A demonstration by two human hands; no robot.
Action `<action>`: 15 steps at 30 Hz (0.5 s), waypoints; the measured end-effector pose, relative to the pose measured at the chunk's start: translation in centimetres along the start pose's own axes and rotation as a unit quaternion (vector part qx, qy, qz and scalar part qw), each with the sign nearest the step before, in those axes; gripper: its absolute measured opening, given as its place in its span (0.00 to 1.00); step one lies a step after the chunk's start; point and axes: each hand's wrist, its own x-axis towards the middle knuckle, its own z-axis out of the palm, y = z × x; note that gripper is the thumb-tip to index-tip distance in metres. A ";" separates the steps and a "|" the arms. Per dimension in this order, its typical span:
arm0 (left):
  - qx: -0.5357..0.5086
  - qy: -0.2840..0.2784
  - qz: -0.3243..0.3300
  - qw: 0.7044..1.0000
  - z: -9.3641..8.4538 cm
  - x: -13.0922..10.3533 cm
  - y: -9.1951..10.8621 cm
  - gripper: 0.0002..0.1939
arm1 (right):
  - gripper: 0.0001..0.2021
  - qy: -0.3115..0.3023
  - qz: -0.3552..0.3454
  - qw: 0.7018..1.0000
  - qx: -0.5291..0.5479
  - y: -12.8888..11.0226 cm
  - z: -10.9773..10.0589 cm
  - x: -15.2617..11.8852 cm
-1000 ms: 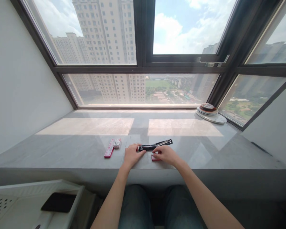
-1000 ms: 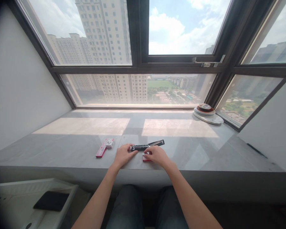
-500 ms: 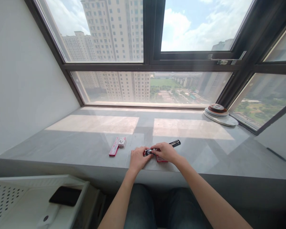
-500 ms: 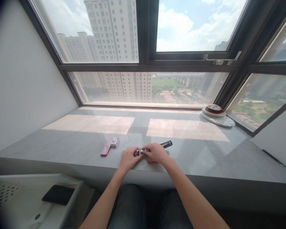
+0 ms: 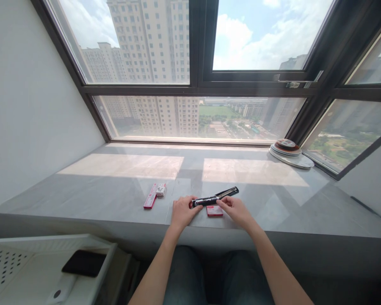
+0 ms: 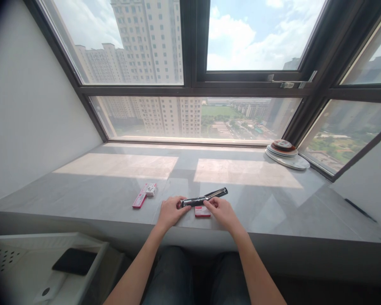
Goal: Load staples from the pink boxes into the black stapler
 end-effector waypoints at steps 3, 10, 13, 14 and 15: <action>-0.005 -0.007 0.001 1.000 0.1 0.0 0.0 0.16 | 0.28 -0.011 0.126 0.983 0.129 2.9 -2.6 0.2; -0.002 -0.007 -0.006 1.000 0.1 0.0 0.1 0.16 | 0.29 -0.072 -0.003 0.978 0.194 0.0 -3.0 4.6; -0.005 -0.009 -0.009 1.000 0.1 0.1 0.1 0.16 | 0.23 -0.075 -0.094 0.989 0.085 -2.1 -1.3 6.0; -0.005 -0.009 -0.010 1.000 0.1 0.1 0.0 0.17 | 0.22 -0.076 -0.113 0.989 0.051 -2.5 -0.8 6.3; -0.004 -0.010 -0.010 1.000 0.1 0.2 0.0 0.17 | 0.21 -0.080 -0.125 0.989 0.022 -2.7 -0.3 6.5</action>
